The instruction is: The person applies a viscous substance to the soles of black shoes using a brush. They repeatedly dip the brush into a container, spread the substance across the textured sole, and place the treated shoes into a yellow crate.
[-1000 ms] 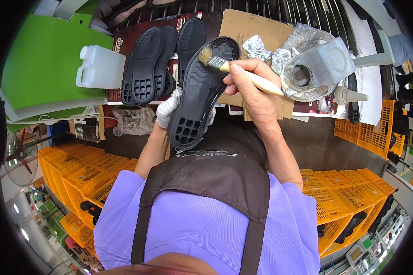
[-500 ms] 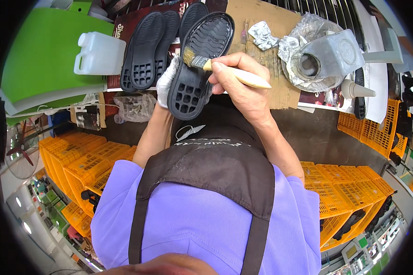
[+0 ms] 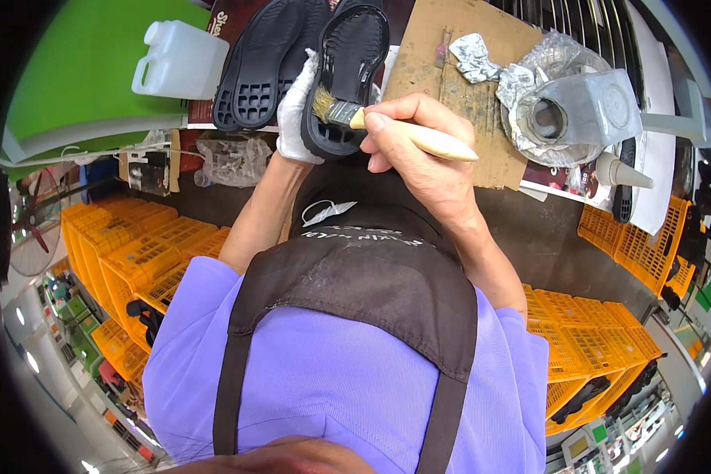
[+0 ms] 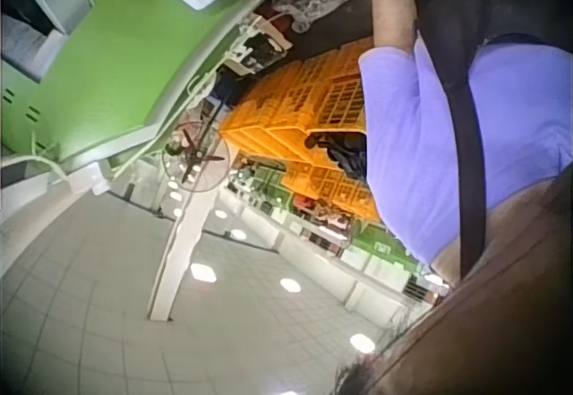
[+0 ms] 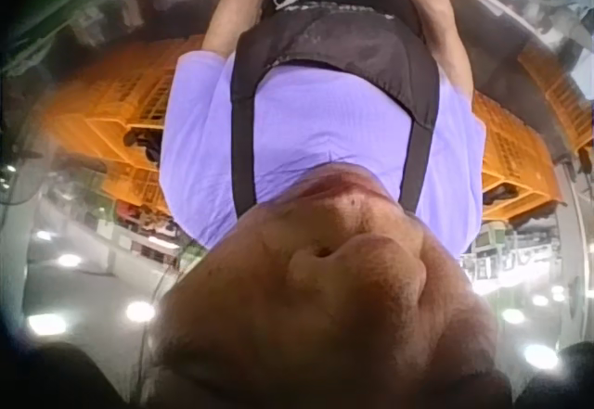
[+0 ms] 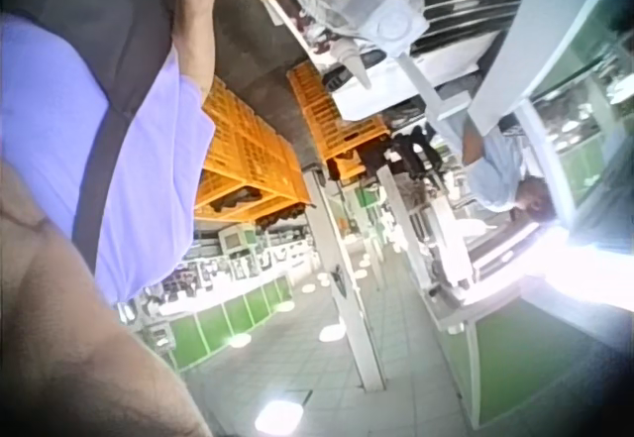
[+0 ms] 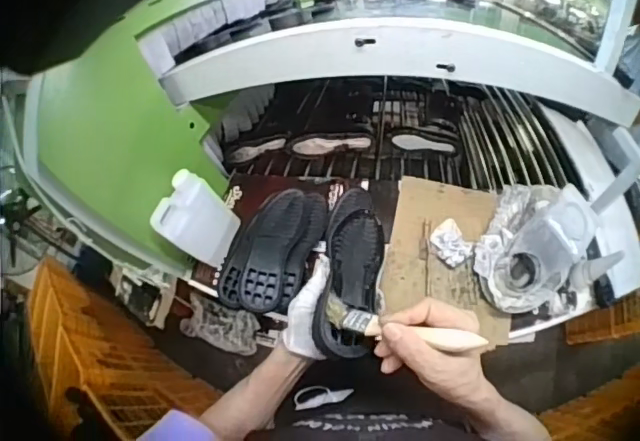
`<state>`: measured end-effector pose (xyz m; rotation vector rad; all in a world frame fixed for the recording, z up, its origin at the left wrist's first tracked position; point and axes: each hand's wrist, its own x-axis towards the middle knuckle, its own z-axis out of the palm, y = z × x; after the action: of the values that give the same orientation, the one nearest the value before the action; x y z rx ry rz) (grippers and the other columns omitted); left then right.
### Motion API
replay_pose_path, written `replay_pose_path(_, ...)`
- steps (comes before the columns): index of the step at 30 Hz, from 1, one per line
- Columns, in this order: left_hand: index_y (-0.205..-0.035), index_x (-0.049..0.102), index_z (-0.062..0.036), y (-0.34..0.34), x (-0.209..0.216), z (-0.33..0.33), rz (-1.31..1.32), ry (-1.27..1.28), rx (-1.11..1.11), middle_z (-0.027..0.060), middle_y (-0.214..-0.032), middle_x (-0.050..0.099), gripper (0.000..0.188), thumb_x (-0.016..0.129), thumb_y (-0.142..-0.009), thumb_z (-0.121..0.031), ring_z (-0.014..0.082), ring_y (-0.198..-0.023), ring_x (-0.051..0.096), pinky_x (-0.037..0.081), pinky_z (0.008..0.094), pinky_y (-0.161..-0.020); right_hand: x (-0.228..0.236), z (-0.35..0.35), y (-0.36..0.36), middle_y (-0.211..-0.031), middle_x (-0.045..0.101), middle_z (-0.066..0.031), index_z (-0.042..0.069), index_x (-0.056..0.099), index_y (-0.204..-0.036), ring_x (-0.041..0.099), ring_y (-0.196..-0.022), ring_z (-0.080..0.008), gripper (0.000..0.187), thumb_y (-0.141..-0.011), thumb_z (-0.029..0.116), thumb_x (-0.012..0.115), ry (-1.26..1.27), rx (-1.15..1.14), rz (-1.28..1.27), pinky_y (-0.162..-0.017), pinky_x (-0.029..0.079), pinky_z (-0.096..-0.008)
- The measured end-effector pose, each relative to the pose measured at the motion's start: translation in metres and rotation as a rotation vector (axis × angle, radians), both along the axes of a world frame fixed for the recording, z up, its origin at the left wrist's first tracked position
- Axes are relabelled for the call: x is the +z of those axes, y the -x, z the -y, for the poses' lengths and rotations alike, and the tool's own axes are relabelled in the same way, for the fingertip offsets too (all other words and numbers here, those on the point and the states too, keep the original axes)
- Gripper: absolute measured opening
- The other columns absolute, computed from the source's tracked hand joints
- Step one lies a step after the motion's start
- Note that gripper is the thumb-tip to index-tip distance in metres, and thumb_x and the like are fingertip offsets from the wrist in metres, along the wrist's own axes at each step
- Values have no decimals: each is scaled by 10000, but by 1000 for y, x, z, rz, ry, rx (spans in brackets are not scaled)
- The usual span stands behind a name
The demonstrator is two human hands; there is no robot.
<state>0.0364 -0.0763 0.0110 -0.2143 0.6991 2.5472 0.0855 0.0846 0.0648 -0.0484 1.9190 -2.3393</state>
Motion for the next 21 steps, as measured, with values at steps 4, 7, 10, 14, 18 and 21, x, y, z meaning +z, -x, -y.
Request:
replay_pose_path(4,-1108,537,-37,0,5,-1,47,10,48,118,-948,624,433,355,-954,-399,219,-801,636,535,337,-727,15,-3,1,-687,636,-93,-42,617,-882,585,-540,-85,139,-837,90,614,6,77,68,-491,479,-188)
replay_pose_path(7,-1106,540,-31,-3,5,5,11,13,9,116,-945,629,418,354,-958,-374,214,-796,638,538,326,-720,22,-4,2,-689,636,-98,-45,616,-882,589,-548,-86,146,-833,92,621,-17,130,85,-487,484,-189)
replay_pose_path(10,-1128,529,-14,-12,15,7,-161,240,29,124,-995,622,351,382,-952,-279,217,-859,623,518,329,-768,27,-5,6,-679,631,-94,-48,616,-871,591,-546,-88,157,-836,105,620,-16,187,77,-485,488,-191)
replay_pose_path(14,-1111,529,-3,-12,8,11,-461,660,-3,98,-1006,621,298,424,-924,-211,177,-860,625,534,314,-741,29,-10,16,-671,625,-88,-47,618,-863,578,-527,-88,169,-826,118,627,-44,312,75,-474,468,-186)
replay_pose_path(18,-1108,534,-9,-18,16,19,-185,227,-229,76,-996,625,272,517,-850,-91,156,-847,624,544,291,-744,27,-17,29,-687,628,-84,-41,624,-878,575,-530,-93,169,-804,110,644,-61,471,76,-477,460,-191)
replay_pose_path(21,-1109,546,-3,-17,13,22,-238,135,-336,82,-987,629,263,528,-847,-13,153,-847,626,552,282,-747,26,-20,40,-698,632,-83,-37,631,-896,581,-537,-99,174,-790,100,653,-80,582,65,-485,464,-199)
